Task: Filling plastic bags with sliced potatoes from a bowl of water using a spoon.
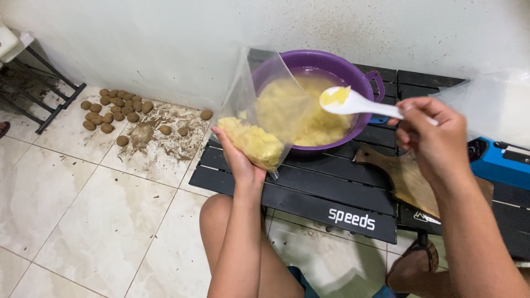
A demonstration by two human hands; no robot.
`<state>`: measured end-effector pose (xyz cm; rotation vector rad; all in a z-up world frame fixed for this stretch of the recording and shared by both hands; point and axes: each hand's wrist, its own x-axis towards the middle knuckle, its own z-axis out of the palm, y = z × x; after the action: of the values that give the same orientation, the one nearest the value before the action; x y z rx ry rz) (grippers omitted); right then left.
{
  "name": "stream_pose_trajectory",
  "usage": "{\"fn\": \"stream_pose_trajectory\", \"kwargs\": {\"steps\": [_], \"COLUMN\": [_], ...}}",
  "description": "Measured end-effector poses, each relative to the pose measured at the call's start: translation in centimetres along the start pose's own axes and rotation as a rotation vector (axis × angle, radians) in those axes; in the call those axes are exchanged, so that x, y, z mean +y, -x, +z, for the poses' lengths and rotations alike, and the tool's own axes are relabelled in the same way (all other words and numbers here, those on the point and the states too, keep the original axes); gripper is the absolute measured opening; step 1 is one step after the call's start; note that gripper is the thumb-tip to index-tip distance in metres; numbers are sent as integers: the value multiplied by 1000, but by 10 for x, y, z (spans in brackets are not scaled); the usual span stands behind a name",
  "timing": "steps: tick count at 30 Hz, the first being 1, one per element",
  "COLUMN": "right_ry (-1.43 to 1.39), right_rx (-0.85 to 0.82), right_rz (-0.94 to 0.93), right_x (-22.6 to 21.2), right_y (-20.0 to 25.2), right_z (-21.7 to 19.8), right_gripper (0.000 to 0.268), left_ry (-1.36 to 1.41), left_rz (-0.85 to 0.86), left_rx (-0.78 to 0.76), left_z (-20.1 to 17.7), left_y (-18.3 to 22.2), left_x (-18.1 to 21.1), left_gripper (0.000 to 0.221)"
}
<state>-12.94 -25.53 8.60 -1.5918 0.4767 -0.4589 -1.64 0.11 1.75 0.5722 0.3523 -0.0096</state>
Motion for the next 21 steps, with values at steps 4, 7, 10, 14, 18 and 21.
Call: {"fn": "stream_pose_trajectory", "kwargs": {"steps": [4, 7, 10, 14, 18, 21], "right_ry": [-117, -218, -252, -26, 361, 435], "right_rx": [14, 3, 27, -39, -70, -186], "right_rz": [-123, -235, -265, -467, -719, -764], "right_x": [-19, -39, -59, -78, -90, -101], "right_y": [-2, -1, 9, 26, 31, 28], "right_z": [7, 19, 34, 53, 67, 85], "right_gripper": [5, 9, 13, 18, 9, 12], "left_ry": [-2, 7, -16, -12, -33, -1], "left_rz": [16, 42, 64, 61, 49, 40], "left_rx": [-3, -4, 50, 42, 16, 8], "left_z": [-5, -3, 1, 3, 2, 4], "left_y": [-5, -4, 2, 8, 10, 14], "left_x": [-9, -8, -6, -5, -7, -7], "left_gripper": [101, 102, 96, 91, 91, 92]}}
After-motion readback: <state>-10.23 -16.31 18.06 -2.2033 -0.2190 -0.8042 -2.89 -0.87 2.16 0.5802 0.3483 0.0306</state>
